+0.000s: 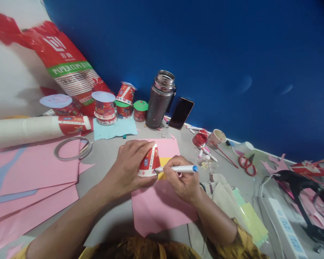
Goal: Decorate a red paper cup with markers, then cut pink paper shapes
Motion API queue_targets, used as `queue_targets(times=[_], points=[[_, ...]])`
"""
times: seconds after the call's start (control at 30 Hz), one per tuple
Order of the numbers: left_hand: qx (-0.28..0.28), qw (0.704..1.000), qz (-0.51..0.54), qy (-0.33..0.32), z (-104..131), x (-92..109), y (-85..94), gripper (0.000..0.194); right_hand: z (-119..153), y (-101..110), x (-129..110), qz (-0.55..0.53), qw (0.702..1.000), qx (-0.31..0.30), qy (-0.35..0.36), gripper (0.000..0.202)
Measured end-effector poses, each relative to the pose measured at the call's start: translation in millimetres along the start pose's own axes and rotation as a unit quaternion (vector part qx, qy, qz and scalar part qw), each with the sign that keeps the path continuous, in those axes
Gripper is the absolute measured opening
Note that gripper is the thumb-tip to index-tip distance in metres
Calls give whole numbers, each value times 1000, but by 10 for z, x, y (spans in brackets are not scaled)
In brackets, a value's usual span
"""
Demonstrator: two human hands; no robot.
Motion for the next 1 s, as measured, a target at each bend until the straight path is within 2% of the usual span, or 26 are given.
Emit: queue_targets(times=[0.27, 0.43, 0.67, 0.87, 1.0], points=[[-14, 1000, -5, -1, -18, 22, 6, 82, 2, -46, -56, -19, 1000, -8, 11, 15], [-11, 1000, -5, -3, -1, 9, -17, 85, 6, -74, -23, -2, 999, -34, 3, 17], [-19, 1000, 2, 8, 12, -15, -37, 85, 9, -51, -19, -6, 1000, -21, 2, 17], [-23, 1000, 4, 21, 20, -44, -56, 87, 19, -76, -22, -14, 999, -38, -5, 17], [-18, 1000, -7, 7, 19, -32, -56, 86, 19, -88, -40, -16, 999, -40, 9, 17]])
Point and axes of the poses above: each hand's wrist, its own z-axis away from the middle knuckle, its own y-axis out of the back of the hand, x = y × z, the point moved 8 cm from there along -z, towards the middle knuckle, and after that the axes turned 11 degrees about z, right-handed, at the moved point
